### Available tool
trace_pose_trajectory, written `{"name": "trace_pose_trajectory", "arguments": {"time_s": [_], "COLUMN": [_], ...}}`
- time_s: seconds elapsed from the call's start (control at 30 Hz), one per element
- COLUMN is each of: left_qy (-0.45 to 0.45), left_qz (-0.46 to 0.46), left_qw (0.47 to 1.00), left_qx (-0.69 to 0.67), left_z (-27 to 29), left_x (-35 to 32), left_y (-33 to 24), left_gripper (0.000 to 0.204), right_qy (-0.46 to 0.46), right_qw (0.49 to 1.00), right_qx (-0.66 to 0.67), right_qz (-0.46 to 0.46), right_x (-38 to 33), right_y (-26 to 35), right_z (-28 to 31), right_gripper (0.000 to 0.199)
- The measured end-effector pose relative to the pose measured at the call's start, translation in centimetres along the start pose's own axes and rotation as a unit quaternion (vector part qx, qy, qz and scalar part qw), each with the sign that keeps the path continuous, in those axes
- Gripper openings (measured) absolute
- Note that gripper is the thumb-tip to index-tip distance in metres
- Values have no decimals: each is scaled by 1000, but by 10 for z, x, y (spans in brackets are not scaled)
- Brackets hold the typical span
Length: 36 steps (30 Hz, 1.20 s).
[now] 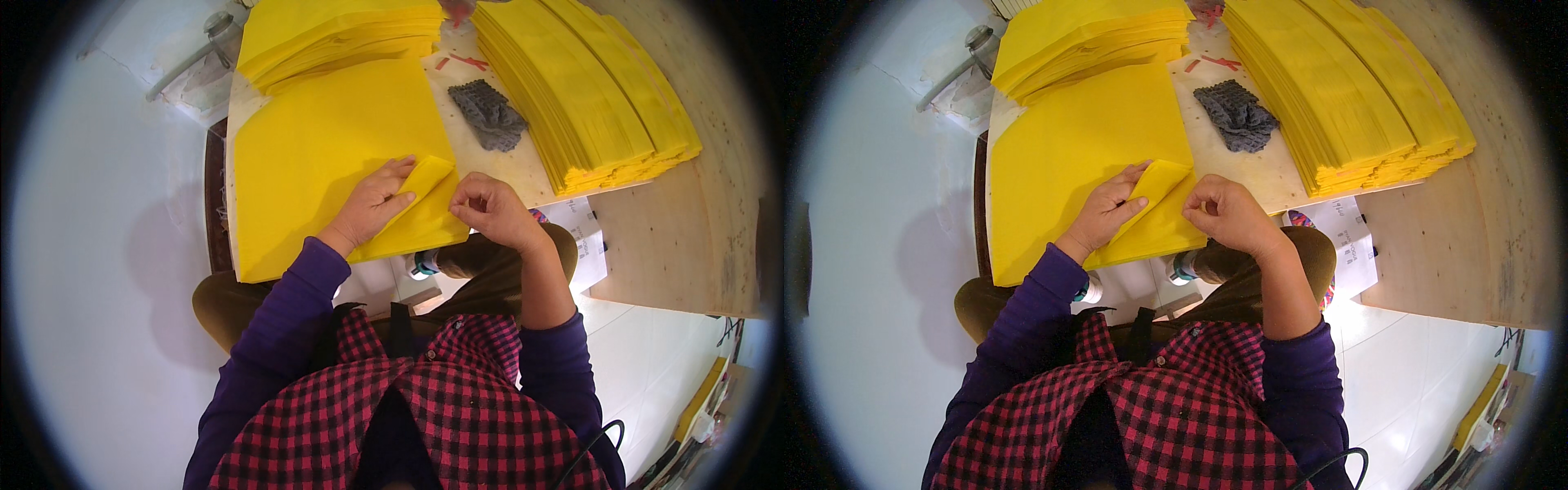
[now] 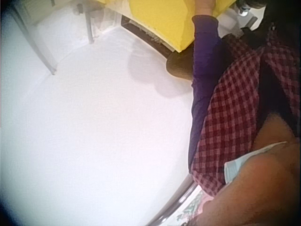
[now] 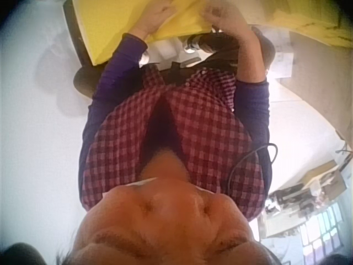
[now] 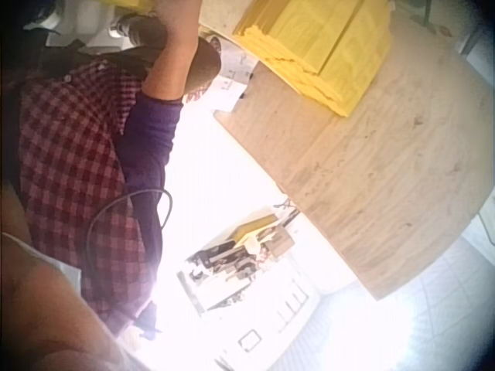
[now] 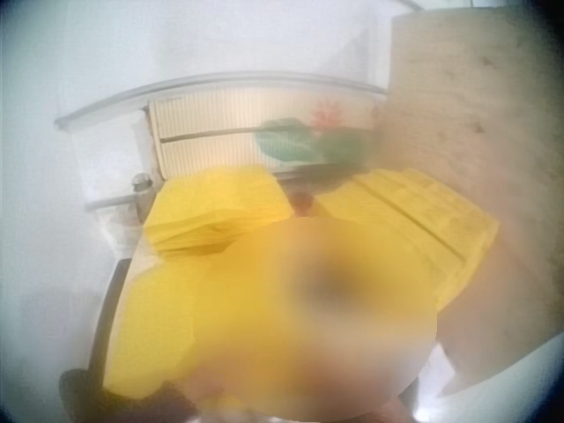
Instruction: The person folds multiple yellow fabric sheets on a wooden table. They smooth each sheet, fold it in half, then fold again, and stack the finished pieces. The process is repeated for several sheets.
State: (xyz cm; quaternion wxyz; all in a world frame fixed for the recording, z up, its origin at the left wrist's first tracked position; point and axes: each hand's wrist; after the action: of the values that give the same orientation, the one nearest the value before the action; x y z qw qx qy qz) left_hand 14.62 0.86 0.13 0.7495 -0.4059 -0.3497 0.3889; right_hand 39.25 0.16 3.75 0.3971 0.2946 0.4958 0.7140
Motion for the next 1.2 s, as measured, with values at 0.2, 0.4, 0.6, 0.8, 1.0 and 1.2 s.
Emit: {"name": "trace_pose_trajectory", "arguments": {"time_s": [0.2,0.4,0.6,0.8,1.0,1.2], "left_qy": [-6,5,3,6,2,6], "left_qz": [-16,-26,-21,-16,-30,-32], "left_qw": [1000,999,1000,1000,999,999], "left_qx": [27,25,18,18,11,-13], "left_z": [-1,0,0,1,1,2], "left_x": [0,1,1,1,1,0], "left_y": [3,5,3,4,3,-3], "left_gripper": [28,21,24,27,30,32], "right_qy": [0,-13,-21,-3,-20,-81], "right_qw": [999,997,999,994,994,983], "right_qx": [-34,-53,-4,79,101,163], "right_qz": [0,55,29,-78,-28,-9], "right_x": [1,9,17,13,17,22], "right_y": [-4,5,12,16,11,10], "right_z": [0,3,-1,-4,-9,-15], "right_gripper": [4,13,13,11,14,15]}}
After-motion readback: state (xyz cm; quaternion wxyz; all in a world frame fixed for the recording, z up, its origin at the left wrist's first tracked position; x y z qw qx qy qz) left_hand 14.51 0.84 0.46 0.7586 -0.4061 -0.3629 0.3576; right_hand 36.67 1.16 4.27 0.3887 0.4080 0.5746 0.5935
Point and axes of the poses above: each hand's wrist, its own x-axis towards the middle knuckle, its own z-axis out of the back of the hand, y = z × x, and after that the axes turned 4 degrees about z, right-handed
